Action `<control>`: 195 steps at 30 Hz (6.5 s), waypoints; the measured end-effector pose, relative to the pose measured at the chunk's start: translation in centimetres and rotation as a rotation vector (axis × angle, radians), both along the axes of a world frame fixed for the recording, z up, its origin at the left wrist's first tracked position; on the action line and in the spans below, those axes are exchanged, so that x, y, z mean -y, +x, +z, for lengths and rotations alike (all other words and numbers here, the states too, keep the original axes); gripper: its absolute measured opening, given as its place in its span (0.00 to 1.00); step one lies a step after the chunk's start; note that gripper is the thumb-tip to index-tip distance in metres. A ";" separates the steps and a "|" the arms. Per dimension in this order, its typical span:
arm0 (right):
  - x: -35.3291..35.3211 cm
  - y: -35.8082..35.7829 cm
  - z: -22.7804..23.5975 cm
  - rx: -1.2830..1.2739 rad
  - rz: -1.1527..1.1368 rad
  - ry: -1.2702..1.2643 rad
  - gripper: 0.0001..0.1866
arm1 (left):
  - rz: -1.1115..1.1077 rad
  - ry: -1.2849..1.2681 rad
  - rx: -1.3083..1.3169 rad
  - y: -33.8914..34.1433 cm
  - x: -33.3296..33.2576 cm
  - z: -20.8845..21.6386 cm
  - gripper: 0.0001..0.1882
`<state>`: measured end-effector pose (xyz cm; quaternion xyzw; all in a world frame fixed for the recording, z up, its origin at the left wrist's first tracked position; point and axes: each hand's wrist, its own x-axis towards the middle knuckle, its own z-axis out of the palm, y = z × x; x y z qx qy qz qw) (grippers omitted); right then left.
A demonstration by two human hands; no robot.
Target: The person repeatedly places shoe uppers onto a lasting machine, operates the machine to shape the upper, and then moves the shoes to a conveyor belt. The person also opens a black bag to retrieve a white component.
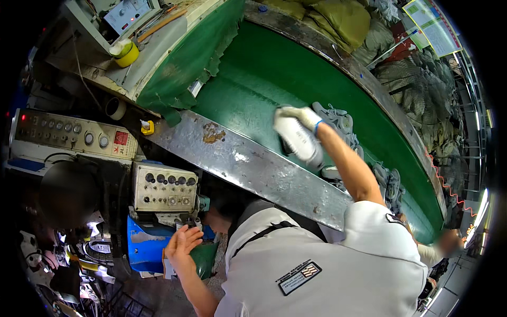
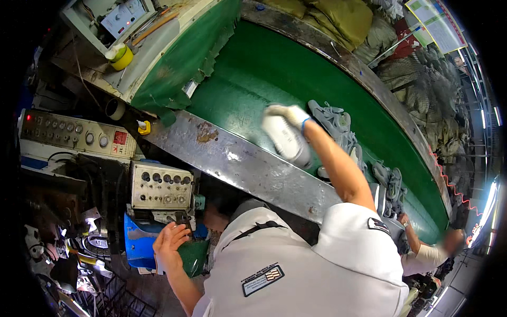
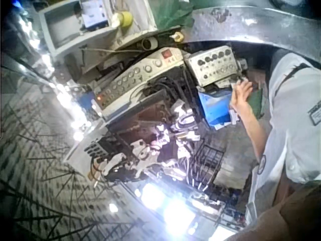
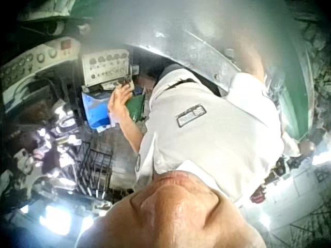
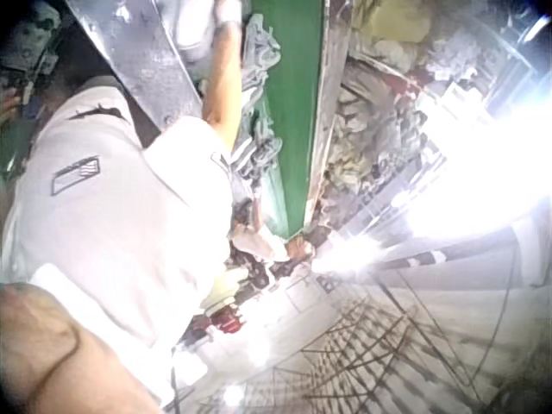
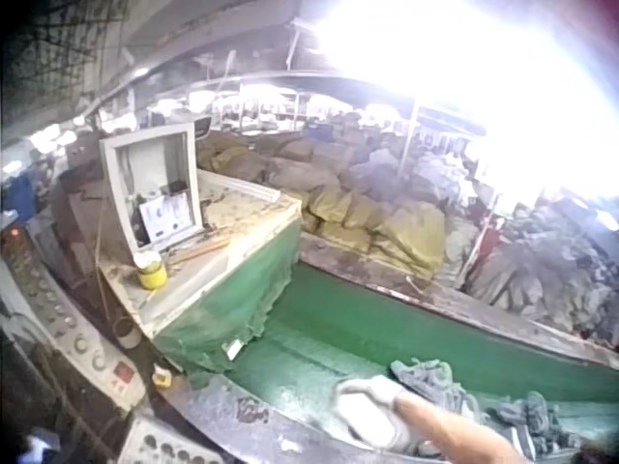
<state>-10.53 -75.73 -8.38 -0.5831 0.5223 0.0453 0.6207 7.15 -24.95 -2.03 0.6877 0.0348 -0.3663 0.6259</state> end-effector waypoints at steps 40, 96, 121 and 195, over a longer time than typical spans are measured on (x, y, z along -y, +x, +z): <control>-69.7 14.8 0.4 0.537 0.509 -1.377 0.24 | 0.331 1.242 1.674 -17.5 -78.5 22.2 0.10; -144.5 114.7 -35.5 0.096 1.384 -0.868 0.28 | 0.529 -0.073 -0.198 94.3 -113.0 -34.8 0.14; -139.8 119.5 -35.6 0.257 0.963 -0.923 0.18 | -0.700 0.754 0.850 104.0 -108.9 -49.1 0.31; -143.0 121.4 -47.5 -0.625 2.447 -0.671 0.16 | -0.354 0.337 0.915 95.3 -108.5 -52.3 0.16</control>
